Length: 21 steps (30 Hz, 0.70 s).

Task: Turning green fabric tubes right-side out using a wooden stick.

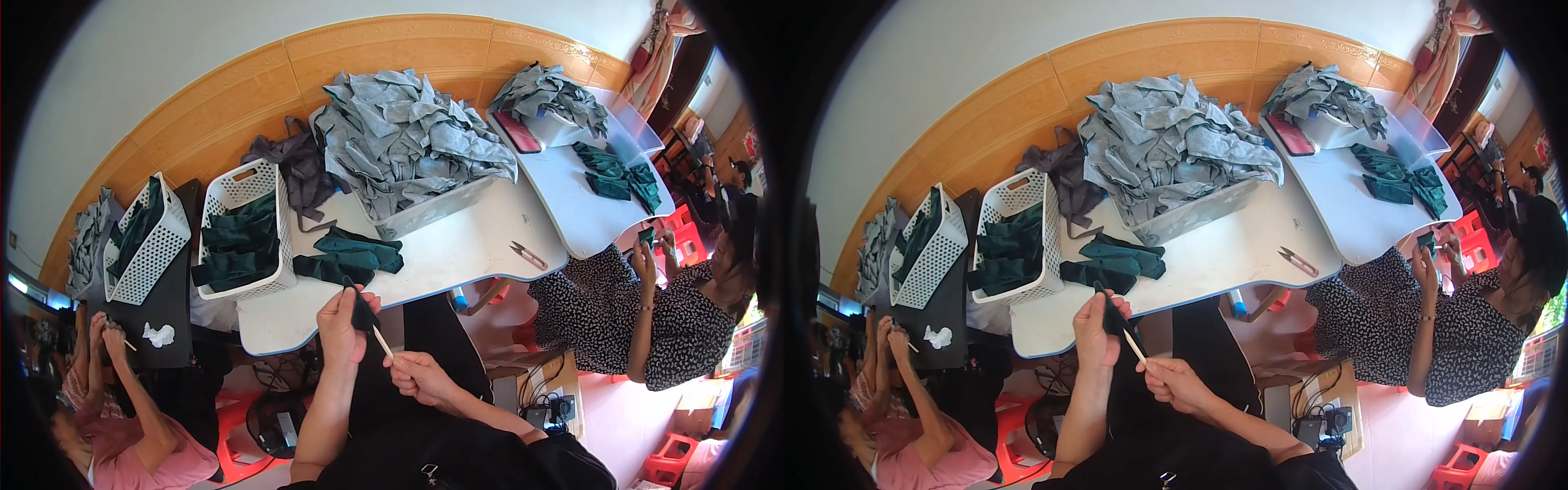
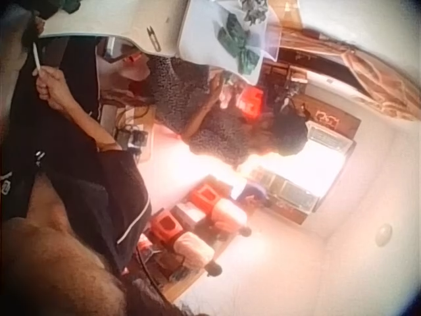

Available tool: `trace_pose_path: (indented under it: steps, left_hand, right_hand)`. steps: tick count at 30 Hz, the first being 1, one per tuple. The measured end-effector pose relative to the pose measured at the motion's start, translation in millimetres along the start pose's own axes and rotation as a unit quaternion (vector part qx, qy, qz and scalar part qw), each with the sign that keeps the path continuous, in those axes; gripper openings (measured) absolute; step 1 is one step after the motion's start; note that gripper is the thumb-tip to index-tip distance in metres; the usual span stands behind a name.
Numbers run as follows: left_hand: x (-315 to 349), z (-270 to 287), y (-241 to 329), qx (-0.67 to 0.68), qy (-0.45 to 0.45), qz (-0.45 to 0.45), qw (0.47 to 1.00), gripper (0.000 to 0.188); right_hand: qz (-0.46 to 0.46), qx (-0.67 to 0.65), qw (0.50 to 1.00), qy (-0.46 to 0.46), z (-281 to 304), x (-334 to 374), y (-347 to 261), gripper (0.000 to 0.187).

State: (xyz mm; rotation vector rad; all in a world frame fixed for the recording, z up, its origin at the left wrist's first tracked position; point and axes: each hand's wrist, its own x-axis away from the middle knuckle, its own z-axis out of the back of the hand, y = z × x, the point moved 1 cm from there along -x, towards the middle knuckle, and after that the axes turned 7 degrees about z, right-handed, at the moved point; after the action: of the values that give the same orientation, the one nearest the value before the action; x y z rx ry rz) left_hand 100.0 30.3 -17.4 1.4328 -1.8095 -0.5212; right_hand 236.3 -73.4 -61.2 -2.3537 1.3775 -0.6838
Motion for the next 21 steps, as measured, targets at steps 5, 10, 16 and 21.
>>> trace_pose_path:
  steps: [5,10,16,21]
  left_hand:
    - [-4,3,29,-0.011,-0.086,0.02,0.996,0.026]
    - [-11,8,34,-0.043,-0.087,0.011,0.995,0.03]
    - [-23,11,19,-0.077,-0.014,-0.069,0.995,0.025]
    - [-26,8,9,-0.086,-0.007,-0.072,0.994,0.023]
  right_hand:
    - [0.013,0.064,0.998,0.005,4,-3,-8,0.023]
    - [0.033,0.072,0.997,0.009,4,-1,-7,0.024]
    - [0.367,0.571,0.723,0.129,1,5,-16,0.021]
    - [0.003,0.018,0.998,-0.056,11,-1,-15,0.022]
